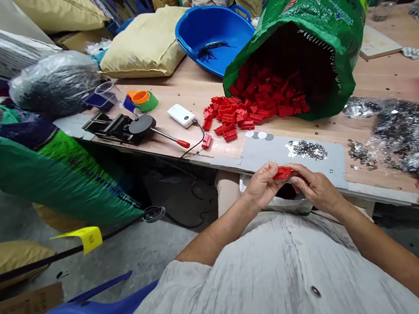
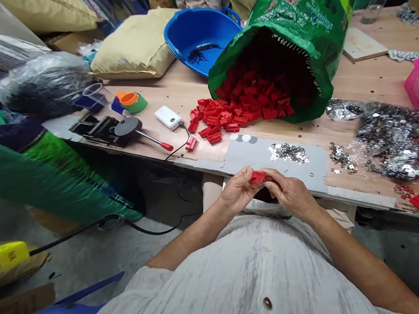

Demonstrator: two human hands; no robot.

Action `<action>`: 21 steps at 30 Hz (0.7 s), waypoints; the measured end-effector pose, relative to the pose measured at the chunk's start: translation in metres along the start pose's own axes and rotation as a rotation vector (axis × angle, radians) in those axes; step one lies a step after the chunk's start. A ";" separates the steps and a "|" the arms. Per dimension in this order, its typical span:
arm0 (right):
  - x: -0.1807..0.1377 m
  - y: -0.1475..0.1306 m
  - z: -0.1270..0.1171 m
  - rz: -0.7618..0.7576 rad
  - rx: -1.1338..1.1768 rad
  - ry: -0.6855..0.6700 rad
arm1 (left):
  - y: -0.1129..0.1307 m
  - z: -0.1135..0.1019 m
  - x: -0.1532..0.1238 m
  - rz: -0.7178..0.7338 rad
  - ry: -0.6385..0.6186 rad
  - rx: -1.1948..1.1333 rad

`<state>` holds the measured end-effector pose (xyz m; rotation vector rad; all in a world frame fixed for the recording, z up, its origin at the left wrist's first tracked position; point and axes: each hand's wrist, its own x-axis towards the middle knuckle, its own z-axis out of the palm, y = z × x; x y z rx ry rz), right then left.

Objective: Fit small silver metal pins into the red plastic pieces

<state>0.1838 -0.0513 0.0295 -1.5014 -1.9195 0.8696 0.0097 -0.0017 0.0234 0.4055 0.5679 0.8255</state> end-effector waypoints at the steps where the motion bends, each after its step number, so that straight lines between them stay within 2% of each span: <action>1: 0.000 0.000 0.000 -0.007 -0.001 0.012 | -0.001 0.002 -0.001 -0.013 0.019 -0.019; 7: -0.001 -0.001 -0.002 -0.055 -0.030 0.057 | -0.006 0.009 -0.004 -0.100 0.086 -0.114; 11: -0.001 -0.003 0.003 -0.082 -0.128 0.163 | -0.010 0.012 -0.006 -0.072 0.086 -0.145; 14: 0.000 -0.002 0.007 -0.080 -0.102 0.223 | -0.015 0.010 -0.005 -0.047 0.082 -0.150; 18: -0.001 0.005 0.008 -0.054 0.021 0.168 | -0.019 0.002 -0.004 -0.022 0.041 -0.137; 21: -0.006 0.013 0.007 -0.020 0.026 0.105 | -0.022 -0.010 -0.006 -0.040 0.022 -0.022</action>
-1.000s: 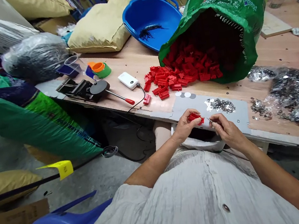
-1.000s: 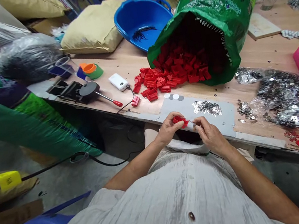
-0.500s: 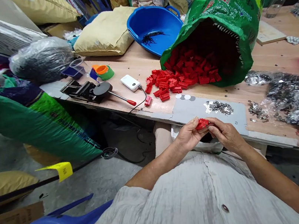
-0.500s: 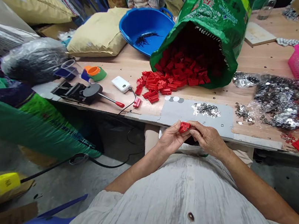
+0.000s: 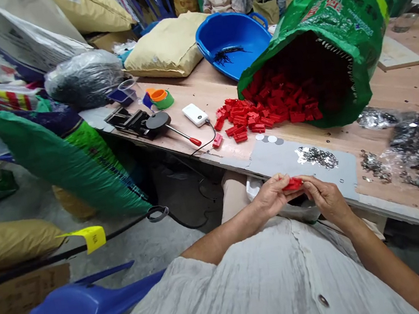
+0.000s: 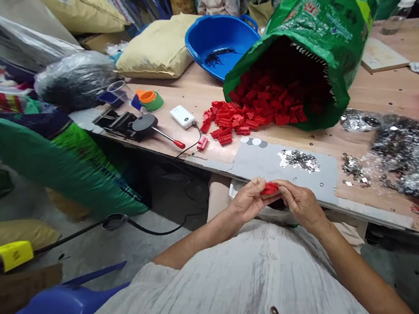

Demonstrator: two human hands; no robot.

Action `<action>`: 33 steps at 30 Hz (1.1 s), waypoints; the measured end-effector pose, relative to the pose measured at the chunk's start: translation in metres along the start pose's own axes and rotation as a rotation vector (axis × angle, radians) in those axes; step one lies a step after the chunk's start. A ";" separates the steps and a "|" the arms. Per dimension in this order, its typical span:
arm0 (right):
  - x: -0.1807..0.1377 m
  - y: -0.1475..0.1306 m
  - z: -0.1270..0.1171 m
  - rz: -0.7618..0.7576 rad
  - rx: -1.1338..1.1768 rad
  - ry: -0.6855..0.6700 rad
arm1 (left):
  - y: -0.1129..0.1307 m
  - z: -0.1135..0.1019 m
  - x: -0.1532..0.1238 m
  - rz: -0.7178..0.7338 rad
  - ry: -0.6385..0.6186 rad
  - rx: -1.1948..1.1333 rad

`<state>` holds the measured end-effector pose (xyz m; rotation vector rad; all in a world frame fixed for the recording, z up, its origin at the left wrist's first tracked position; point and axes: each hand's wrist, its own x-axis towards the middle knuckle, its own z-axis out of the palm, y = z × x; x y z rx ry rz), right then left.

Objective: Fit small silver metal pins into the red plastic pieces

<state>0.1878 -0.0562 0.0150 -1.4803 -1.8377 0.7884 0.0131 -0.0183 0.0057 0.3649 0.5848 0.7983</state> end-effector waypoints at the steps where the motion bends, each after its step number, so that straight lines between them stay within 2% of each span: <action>1: -0.002 0.003 -0.001 0.014 -0.008 -0.012 | -0.002 -0.005 0.000 -0.012 0.011 0.071; 6: -0.010 0.014 -0.004 0.071 -0.037 -0.022 | -0.013 -0.034 0.000 -0.021 0.170 0.515; 10: -0.012 0.024 -0.002 0.079 -0.034 -0.019 | -0.012 -0.048 -0.003 0.144 0.183 1.047; 12: -0.012 0.028 -0.001 0.082 -0.040 -0.012 | -0.006 -0.052 -0.005 0.190 0.155 1.240; 14: -0.012 0.031 -0.001 0.084 -0.044 -0.011 | 0.006 -0.053 -0.007 0.161 0.081 1.300; 16: -0.012 0.032 -0.001 0.089 -0.042 -0.013 | 0.024 -0.055 -0.007 0.161 0.063 1.280; 18: -0.013 0.032 -0.001 0.094 -0.035 -0.014 | 0.051 -0.058 -0.004 0.280 0.202 1.285; 22: -0.013 0.032 0.000 0.114 -0.028 -0.033 | 0.116 -0.072 0.004 0.677 0.660 1.604; 23: -0.013 0.033 0.000 0.121 -0.028 -0.039 | 0.129 -0.076 0.007 0.725 0.765 1.672; 25: -0.012 0.033 0.001 0.124 -0.026 -0.045 | 0.150 -0.086 0.013 0.730 0.927 1.770; 28: -0.011 0.034 0.001 0.110 -0.024 -0.039 | 0.163 -0.099 0.023 0.660 1.003 1.853; 33: -0.008 0.029 0.002 0.107 -0.007 -0.016 | 0.163 -0.105 0.034 0.563 0.990 1.871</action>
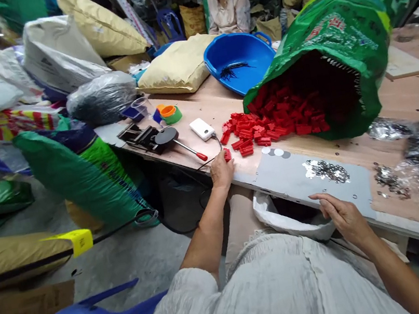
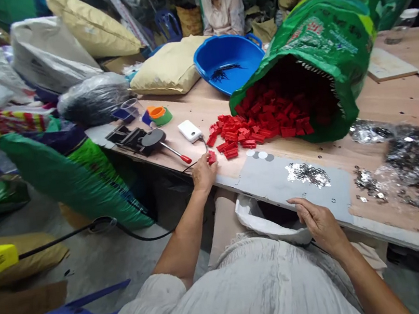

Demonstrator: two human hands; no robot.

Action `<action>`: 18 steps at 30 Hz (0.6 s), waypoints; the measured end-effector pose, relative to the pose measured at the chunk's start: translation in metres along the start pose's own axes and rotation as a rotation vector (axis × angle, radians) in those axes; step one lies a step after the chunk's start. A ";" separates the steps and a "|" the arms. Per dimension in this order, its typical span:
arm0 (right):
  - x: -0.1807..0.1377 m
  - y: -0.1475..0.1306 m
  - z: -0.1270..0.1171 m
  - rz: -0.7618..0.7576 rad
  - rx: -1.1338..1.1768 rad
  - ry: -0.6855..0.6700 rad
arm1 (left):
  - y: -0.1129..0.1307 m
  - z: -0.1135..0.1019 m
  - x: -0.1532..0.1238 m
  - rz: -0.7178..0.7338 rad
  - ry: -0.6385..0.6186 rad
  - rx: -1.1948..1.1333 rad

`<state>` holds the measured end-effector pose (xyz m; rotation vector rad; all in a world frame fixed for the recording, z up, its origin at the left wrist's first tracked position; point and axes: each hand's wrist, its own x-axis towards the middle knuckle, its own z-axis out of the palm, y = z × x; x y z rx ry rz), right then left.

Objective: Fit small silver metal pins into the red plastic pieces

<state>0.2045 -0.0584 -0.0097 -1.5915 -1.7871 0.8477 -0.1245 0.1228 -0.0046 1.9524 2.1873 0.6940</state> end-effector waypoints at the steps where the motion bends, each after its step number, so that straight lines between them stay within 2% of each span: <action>1: 0.000 -0.002 0.000 0.001 0.009 0.000 | 0.001 0.001 0.000 -0.003 0.005 -0.003; 8: -0.001 -0.013 -0.007 0.044 0.108 0.039 | 0.006 0.005 -0.005 0.002 0.020 -0.041; 10: -0.004 -0.007 -0.014 0.056 0.089 0.113 | 0.009 0.005 -0.012 0.005 0.051 -0.130; 13: -0.013 0.014 -0.034 0.078 0.017 0.299 | 0.020 0.003 -0.030 0.051 0.122 -0.420; 15: -0.022 0.034 -0.053 0.129 -0.071 0.427 | 0.033 0.001 -0.045 0.073 0.061 -0.653; 18: -0.036 0.063 -0.082 0.214 -0.293 0.556 | 0.057 -0.001 -0.064 0.033 -0.166 -0.974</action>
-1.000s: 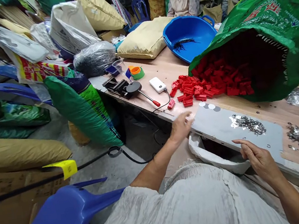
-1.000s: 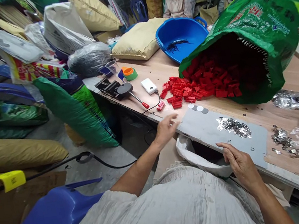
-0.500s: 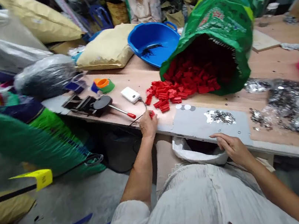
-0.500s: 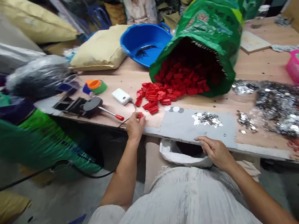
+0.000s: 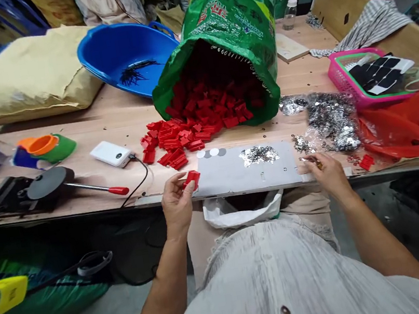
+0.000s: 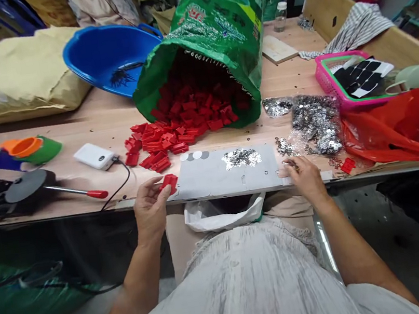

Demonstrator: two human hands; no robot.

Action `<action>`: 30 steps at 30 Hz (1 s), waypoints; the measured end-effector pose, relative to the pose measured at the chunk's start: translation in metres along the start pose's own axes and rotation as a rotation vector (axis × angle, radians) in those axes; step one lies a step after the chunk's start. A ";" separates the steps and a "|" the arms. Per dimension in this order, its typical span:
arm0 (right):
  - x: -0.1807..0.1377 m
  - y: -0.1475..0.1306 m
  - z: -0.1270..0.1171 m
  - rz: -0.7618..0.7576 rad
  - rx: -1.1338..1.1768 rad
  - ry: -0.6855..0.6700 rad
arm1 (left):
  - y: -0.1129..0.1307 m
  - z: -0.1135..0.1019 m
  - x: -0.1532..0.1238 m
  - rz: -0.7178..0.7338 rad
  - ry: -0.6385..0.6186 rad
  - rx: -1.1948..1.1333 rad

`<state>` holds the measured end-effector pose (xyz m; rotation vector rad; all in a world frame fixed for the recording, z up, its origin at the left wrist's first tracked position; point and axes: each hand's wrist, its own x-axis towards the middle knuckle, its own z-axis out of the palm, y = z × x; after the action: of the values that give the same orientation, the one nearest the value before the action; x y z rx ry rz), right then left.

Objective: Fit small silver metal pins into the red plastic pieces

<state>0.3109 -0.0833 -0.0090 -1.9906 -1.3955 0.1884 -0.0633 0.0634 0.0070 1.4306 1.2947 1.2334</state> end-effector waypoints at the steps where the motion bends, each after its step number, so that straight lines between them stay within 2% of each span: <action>1: 0.002 0.010 -0.005 0.001 -0.077 0.016 | 0.004 0.007 -0.005 -0.040 -0.042 -0.078; 5: 0.005 0.027 -0.010 -0.032 -0.243 0.012 | 0.019 0.032 -0.021 -0.181 -0.146 -0.276; 11: 0.015 0.018 0.007 -0.080 -0.367 -0.041 | 0.039 0.055 -0.039 -0.357 -0.297 -0.492; 13: 0.019 0.016 0.009 -0.094 -0.382 -0.075 | 0.042 0.058 -0.043 -0.358 -0.340 -0.492; 16: 0.022 0.016 0.007 -0.114 -0.406 -0.098 | 0.043 0.059 -0.049 -0.209 -0.373 -0.407; 20: 0.022 0.014 0.003 -0.069 -0.381 -0.053 | 0.040 0.060 -0.054 0.127 -0.342 -0.201; 23: 0.023 0.006 0.001 0.030 -0.226 -0.050 | 0.039 0.061 -0.057 0.355 -0.314 -0.059; 25: 0.022 -0.003 0.001 0.067 -0.022 -0.077 | 0.039 0.062 -0.059 0.460 -0.304 -0.007; 28: 0.019 -0.021 0.004 0.099 0.349 -0.194 | 0.039 0.062 -0.061 0.500 -0.298 -0.002; 30: 0.016 -0.036 0.007 0.125 0.517 -0.278 | 0.040 0.063 -0.062 0.429 -0.312 -0.061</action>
<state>0.2864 -0.0596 0.0111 -1.6531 -1.2258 0.8231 0.0065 -0.0015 0.0268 1.8317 0.7561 1.2407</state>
